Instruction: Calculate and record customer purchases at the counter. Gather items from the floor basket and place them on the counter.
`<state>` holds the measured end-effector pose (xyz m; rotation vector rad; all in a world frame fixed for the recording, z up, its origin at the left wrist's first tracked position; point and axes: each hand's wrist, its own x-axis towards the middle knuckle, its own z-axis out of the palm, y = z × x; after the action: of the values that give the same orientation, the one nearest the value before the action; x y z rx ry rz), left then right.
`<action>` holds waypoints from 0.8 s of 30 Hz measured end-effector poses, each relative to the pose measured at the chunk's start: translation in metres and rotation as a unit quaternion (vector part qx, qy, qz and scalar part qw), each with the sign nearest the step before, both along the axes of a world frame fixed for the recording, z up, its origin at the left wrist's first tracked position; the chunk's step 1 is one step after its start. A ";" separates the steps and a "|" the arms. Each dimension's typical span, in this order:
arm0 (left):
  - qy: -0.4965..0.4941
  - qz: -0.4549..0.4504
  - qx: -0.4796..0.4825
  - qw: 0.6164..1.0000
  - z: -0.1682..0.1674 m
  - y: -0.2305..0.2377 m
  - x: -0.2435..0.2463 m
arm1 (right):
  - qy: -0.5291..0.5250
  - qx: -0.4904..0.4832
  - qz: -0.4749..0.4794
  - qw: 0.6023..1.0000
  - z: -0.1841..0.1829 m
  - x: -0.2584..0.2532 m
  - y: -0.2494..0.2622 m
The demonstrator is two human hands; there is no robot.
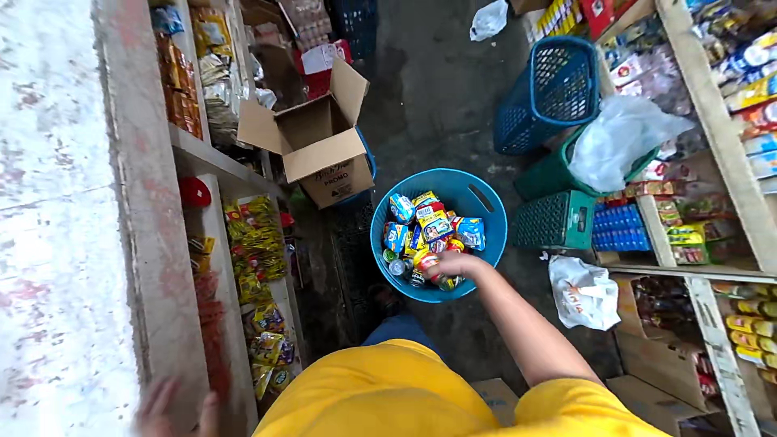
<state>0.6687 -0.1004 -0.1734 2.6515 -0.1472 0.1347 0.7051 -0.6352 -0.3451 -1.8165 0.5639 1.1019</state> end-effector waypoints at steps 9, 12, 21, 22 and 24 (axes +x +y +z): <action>0.393 0.066 -0.676 0.620 -0.036 -0.119 0.042 | -0.183 0.159 0.044 0.969 0.112 0.016 0.117; 0.373 0.106 -0.693 0.608 -0.040 -0.113 0.043 | -0.111 -0.141 0.069 0.981 0.025 0.013 0.047; 0.336 0.258 -0.644 0.637 -0.018 -0.118 0.046 | -0.032 -0.157 0.142 0.977 -0.100 -0.005 -0.034; 0.330 0.272 -0.643 0.636 -0.011 -0.116 0.045 | -0.038 -0.154 0.142 0.977 -0.101 -0.003 -0.031; 0.316 0.287 -0.656 0.622 0.000 -0.106 0.042 | -0.060 -0.144 0.120 0.981 -0.105 -0.003 -0.027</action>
<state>0.7105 -0.2067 -0.1738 1.0280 0.7601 -0.3696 0.7016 -0.6624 -0.4499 -2.2328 0.4582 1.1020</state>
